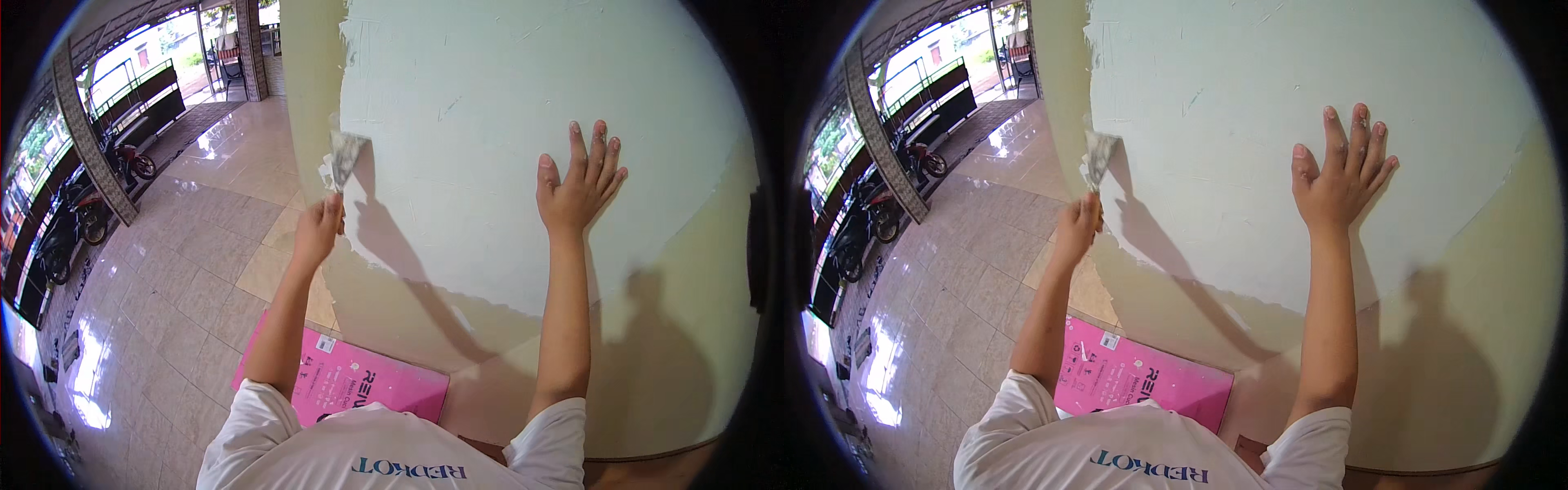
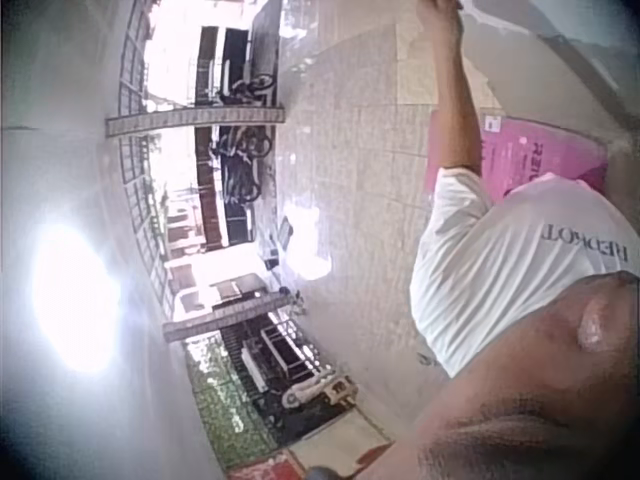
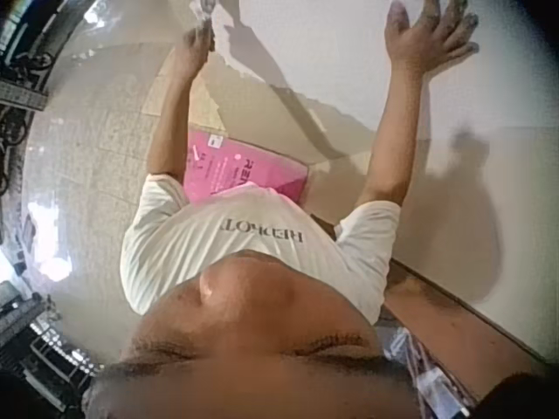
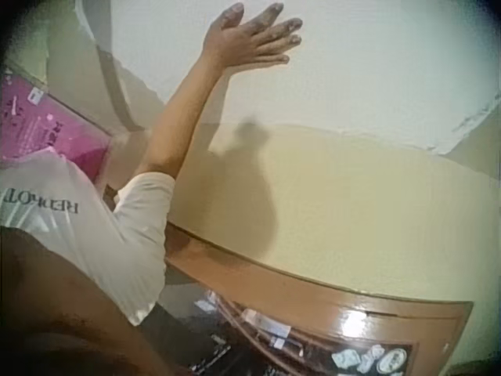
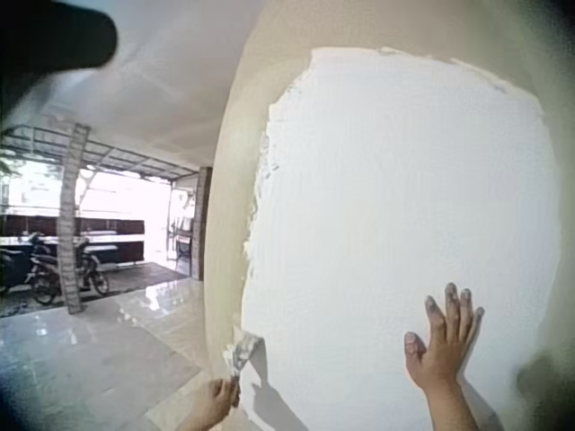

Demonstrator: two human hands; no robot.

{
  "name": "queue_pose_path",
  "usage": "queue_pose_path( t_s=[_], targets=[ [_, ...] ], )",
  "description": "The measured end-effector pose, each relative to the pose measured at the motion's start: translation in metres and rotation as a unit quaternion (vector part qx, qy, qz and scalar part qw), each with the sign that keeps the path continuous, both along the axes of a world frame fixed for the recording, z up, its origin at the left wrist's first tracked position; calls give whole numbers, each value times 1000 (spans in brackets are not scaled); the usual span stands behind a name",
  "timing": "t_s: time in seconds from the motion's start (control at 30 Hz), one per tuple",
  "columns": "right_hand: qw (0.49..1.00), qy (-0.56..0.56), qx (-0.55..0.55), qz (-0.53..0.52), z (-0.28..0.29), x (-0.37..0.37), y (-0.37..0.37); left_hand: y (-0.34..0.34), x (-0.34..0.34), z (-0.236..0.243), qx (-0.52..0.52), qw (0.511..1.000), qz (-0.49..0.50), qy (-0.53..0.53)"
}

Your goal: The person applies and smooths wall putty onto a wall surface using a putty knife.

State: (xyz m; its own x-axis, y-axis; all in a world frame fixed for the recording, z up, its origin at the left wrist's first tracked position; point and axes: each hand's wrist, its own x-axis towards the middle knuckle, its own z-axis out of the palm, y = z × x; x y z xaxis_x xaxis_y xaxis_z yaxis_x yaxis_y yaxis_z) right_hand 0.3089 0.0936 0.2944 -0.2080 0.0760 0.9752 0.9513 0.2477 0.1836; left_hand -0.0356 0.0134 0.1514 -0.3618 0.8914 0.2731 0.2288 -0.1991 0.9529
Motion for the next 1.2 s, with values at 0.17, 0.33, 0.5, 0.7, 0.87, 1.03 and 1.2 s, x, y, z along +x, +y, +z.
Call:
queue_pose_path(
  t_s=[0.17,0.33,0.5,0.7,0.87,1.03,1.2],
  targets=[
    [1000,-3,12,6,-2,-3,1,-5,10,-28,-43,999,-2,27],
    [1000,-1,9,-2,-4,-1,0,1,-3,-2,-3,998,19,62],
    [1000,17,-6,20,-10,-6,1,-6,10,-103,-56,995,56,59],
    [999,12,-44,28,-33,-36,-5,3,4,-60,-51,998,39,18],
    [999,13,-31,38,-50,-37,1,4,0,-37,-16,999,43,26],
    [999,9,-21,46,-46,-45,-1,-3,25,-100,-30,998,49,16],
    [999,9,-36,31,-51,-38,-1,13,9,-30,6,998,52,40]
  ],
)
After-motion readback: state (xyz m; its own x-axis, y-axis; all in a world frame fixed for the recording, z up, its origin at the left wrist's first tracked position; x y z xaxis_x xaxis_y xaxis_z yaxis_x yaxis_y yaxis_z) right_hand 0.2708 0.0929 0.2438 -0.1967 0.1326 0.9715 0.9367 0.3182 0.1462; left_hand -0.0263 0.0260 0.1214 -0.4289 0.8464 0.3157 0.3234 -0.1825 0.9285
